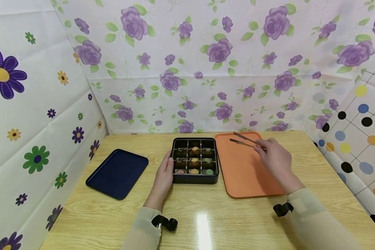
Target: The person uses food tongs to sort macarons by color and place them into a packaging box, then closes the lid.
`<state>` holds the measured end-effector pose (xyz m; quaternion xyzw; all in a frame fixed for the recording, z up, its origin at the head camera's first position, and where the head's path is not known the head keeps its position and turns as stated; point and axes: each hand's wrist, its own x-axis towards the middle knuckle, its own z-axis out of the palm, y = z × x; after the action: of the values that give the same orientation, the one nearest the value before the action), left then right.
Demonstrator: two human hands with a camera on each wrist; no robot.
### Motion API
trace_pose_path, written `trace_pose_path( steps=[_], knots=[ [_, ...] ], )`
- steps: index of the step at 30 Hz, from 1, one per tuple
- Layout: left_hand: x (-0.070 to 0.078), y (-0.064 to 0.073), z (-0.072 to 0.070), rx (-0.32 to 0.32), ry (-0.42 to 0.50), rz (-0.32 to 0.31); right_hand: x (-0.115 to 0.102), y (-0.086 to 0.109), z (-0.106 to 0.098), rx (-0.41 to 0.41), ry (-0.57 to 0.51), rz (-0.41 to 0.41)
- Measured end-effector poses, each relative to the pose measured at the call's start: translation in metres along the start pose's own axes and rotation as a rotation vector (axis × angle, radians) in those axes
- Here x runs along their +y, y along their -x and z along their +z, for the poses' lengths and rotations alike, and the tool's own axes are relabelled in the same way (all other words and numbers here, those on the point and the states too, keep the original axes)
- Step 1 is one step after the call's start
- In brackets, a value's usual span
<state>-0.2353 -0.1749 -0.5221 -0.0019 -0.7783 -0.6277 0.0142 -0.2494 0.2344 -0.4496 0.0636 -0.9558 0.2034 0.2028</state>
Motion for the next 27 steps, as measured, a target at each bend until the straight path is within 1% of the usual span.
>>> trace_pose_path(
  steps=[7,14,18,27],
  knots=[
    [0.001,0.001,0.0,0.001,-0.001,-0.003,0.014,-0.006,0.003,-0.039,0.027,0.055],
    [0.0,0.0,0.0,-0.001,-0.012,-0.011,0.025,-0.013,0.008,-0.078,0.046,0.084],
    [0.001,0.001,0.0,-0.002,-0.014,-0.003,0.029,-0.015,0.011,-0.101,0.051,0.102],
    [0.002,0.001,-0.001,0.0,-0.015,-0.025,0.032,-0.022,0.018,-0.159,0.067,0.14]
  ],
)
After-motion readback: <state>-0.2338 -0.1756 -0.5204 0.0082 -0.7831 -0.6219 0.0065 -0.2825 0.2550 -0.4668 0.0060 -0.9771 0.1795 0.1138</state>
